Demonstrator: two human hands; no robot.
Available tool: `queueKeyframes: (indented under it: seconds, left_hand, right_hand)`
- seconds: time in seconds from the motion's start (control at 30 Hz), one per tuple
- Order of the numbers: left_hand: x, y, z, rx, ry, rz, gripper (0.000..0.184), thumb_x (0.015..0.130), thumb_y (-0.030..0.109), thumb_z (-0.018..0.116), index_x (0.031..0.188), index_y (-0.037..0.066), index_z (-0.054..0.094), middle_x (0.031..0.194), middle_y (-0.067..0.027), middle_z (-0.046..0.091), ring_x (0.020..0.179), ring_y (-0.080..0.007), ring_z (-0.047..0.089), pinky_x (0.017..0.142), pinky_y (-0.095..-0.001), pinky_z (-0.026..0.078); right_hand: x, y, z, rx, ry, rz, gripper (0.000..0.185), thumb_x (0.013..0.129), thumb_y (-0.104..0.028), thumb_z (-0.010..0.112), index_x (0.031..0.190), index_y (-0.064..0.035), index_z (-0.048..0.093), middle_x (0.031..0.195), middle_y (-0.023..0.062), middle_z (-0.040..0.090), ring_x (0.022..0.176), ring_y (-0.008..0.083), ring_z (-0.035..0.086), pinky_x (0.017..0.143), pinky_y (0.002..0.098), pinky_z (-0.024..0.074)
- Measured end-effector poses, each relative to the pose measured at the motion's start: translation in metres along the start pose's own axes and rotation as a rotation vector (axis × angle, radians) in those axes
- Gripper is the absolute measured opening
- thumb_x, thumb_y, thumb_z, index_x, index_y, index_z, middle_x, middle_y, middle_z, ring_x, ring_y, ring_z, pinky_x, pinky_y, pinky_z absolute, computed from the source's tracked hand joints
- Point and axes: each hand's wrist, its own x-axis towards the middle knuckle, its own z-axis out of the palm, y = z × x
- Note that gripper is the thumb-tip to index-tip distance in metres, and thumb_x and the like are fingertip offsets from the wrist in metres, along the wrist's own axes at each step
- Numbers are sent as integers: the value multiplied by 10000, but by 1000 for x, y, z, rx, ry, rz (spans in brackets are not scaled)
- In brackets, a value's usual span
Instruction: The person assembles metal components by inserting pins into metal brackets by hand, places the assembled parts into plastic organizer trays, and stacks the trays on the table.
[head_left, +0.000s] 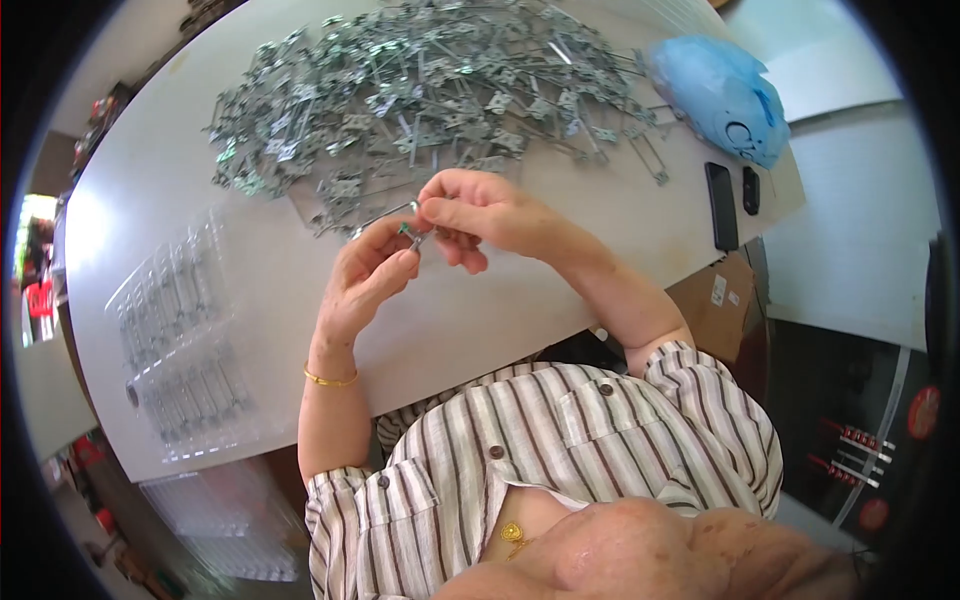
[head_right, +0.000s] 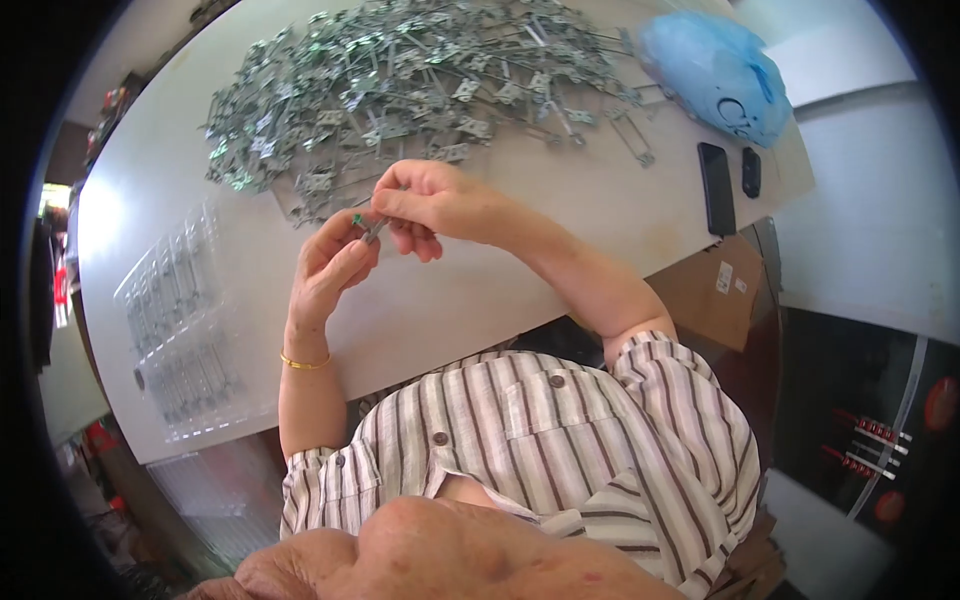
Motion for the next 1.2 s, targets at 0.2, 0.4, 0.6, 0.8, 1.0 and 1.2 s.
queueKeyframes:
  seconds: [0.2,0.4,0.6,0.8,1.0,1.2]
  left_hand:
    - [2,1,6,82,-59,-6,437,982,266,701,1306,-19,628,916,48,561,812,-44,490,687,-212,383]
    - [2,-5,15,133,-87,21,534,964,382,697,1292,-34,622,835,28,548,647,-34,406,551,-200,267]
    - [3,-8,8,-97,4,55,498,1033,364,611,1310,-49,595,796,15,543,553,-25,331,499,-195,220]
    - [5,-9,7,-103,159,123,533,1018,358,596,1308,-89,578,810,-34,552,541,-46,362,492,-199,254]
    - [3,-12,16,-4,267,201,557,1020,327,598,1369,-101,525,960,-110,635,595,-50,411,501,-191,275]
    - [-2,-22,13,169,315,258,585,1008,327,638,1394,-93,509,1037,-124,666,668,-48,469,536,-176,300]
  right_hand:
    - [-1,5,-1,-147,62,-15,246,1076,-300,572,1055,-55,559,677,0,597,537,68,565,480,221,443]
    - [5,16,-10,-227,217,-198,233,1074,-286,575,1053,-54,565,664,7,618,537,76,563,454,245,425]
    - [3,19,-8,-50,209,-245,220,1072,-282,602,1056,-68,559,673,-5,596,544,52,501,487,224,400]
    - [2,28,-5,-93,157,-352,142,1044,-189,644,1104,-69,597,791,-32,612,663,36,506,570,208,417]
    - [-6,27,-3,-235,119,-369,134,1005,-182,674,1033,-51,661,794,-32,625,699,40,518,615,237,412]
    - [-13,24,-2,-215,150,-363,158,969,-192,688,966,-35,680,694,2,620,647,73,534,597,276,427]
